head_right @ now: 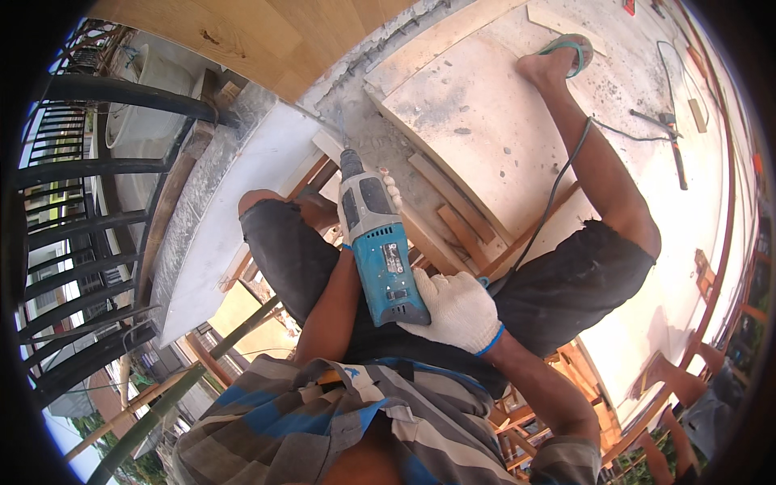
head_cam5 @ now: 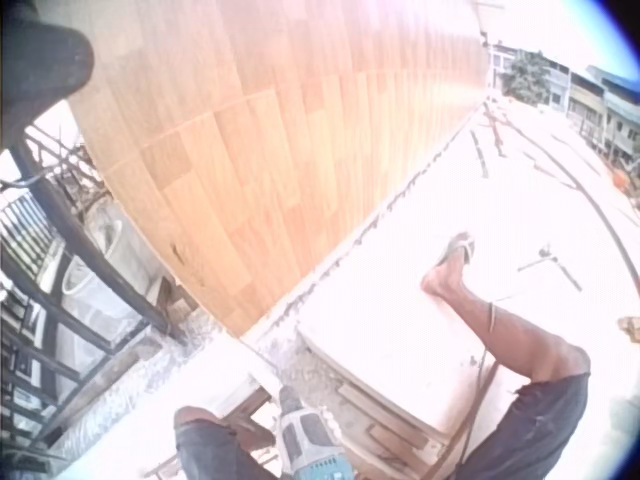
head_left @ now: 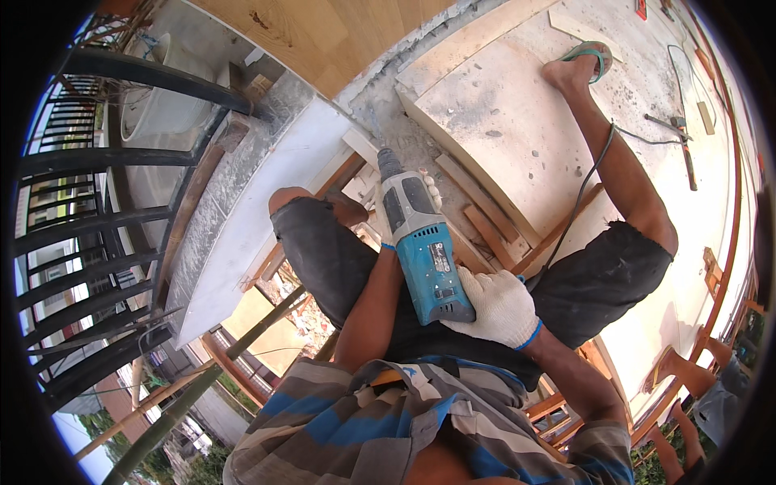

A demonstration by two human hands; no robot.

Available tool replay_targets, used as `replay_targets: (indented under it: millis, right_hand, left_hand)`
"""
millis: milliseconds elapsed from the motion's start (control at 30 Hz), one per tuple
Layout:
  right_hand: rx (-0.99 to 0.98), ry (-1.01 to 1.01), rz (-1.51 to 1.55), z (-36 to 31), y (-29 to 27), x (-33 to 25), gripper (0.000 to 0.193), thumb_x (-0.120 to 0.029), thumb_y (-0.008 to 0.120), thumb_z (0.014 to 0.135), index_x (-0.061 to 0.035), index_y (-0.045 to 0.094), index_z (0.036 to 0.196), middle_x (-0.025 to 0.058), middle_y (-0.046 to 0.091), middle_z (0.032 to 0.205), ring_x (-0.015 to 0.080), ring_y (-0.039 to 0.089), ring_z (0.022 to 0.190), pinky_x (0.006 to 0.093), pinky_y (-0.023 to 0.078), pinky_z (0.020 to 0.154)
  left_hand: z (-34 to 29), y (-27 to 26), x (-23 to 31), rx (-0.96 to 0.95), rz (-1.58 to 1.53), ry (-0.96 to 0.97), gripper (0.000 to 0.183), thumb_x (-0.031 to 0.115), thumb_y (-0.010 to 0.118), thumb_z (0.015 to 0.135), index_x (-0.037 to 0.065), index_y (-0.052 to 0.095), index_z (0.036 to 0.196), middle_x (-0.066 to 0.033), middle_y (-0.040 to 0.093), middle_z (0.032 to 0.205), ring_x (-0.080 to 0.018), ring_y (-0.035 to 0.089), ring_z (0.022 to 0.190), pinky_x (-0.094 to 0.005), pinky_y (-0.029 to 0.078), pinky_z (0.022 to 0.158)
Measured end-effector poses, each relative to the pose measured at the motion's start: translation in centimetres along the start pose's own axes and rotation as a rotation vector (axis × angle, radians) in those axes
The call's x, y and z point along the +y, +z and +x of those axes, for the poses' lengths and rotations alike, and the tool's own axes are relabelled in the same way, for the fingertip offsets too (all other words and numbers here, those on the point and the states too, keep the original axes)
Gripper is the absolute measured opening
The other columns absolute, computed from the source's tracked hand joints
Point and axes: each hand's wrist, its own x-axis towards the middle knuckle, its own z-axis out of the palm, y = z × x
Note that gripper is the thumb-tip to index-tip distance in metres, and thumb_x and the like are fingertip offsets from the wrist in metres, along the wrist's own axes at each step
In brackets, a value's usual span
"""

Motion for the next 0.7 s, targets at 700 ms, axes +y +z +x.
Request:
replay_targets:
  millis: [700]
  right_hand:
    - [-0.042, 0.087, 0.045, -1.0, -3.8, 0.4, 0.097, -0.061, 0.093, 0.08, 0.0043, 0.067, 0.147, 0.0175, 0.074, 0.098, 0.0355, 0.078, 0.084, 0.0456, 0.061, 0.077]
  left_hand:
    - [0.4, 0.3, -2.2, 0.079, -0.002, 0.03, 0.077, 0.056, 0.077, 0.102, 0.005, 0.054, 0.155, -0.015, 0.067, 0.138, -0.0339, 0.068, 0.127, -0.0514, 0.057, 0.113]
